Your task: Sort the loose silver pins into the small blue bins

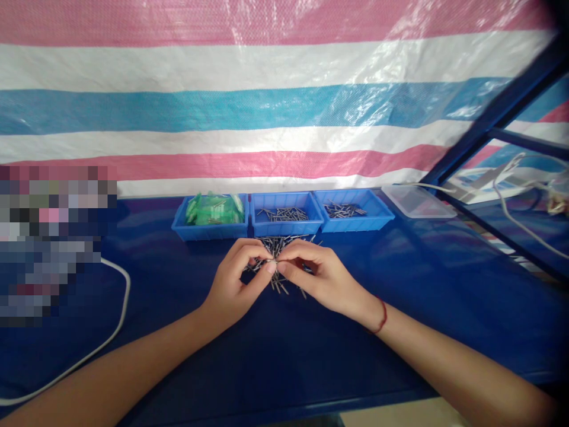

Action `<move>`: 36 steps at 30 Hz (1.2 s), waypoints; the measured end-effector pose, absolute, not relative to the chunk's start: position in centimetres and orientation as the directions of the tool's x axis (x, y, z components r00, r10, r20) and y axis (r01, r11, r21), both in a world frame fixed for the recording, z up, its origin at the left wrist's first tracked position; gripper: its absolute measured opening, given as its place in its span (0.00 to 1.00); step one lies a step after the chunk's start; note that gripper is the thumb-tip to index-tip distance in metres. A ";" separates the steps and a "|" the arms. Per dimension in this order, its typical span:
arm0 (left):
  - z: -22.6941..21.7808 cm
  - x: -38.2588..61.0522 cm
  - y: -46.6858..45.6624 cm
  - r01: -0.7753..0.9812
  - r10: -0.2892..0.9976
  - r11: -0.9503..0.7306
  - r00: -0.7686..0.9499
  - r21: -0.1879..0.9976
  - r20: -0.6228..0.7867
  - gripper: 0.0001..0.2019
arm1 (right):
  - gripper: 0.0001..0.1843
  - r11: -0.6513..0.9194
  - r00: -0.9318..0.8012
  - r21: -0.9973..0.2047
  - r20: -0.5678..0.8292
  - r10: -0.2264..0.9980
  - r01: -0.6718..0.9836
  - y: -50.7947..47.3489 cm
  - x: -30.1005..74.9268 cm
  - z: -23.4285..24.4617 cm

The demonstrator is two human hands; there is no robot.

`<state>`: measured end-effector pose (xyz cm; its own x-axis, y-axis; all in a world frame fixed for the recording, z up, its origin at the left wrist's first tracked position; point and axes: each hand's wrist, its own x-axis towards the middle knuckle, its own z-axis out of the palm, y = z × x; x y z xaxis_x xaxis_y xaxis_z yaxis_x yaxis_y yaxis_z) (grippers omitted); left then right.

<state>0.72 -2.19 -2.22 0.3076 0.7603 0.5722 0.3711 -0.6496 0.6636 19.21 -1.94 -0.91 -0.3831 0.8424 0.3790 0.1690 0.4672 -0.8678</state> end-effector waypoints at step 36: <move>-2.8 0.7 -1.2 0.724 0.779 -0.616 0.500 0.311 0.378 0.08 | 0.08 0.743 -0.640 -0.298 0.380 0.668 0.599 0.1 21.6 -1.0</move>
<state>0.67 -1.15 -2.83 0.5001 0.7791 0.3780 0.7241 -0.6156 0.3109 21.62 0.06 -1.04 -0.6400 0.6679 0.3800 0.5988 0.7434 -0.2981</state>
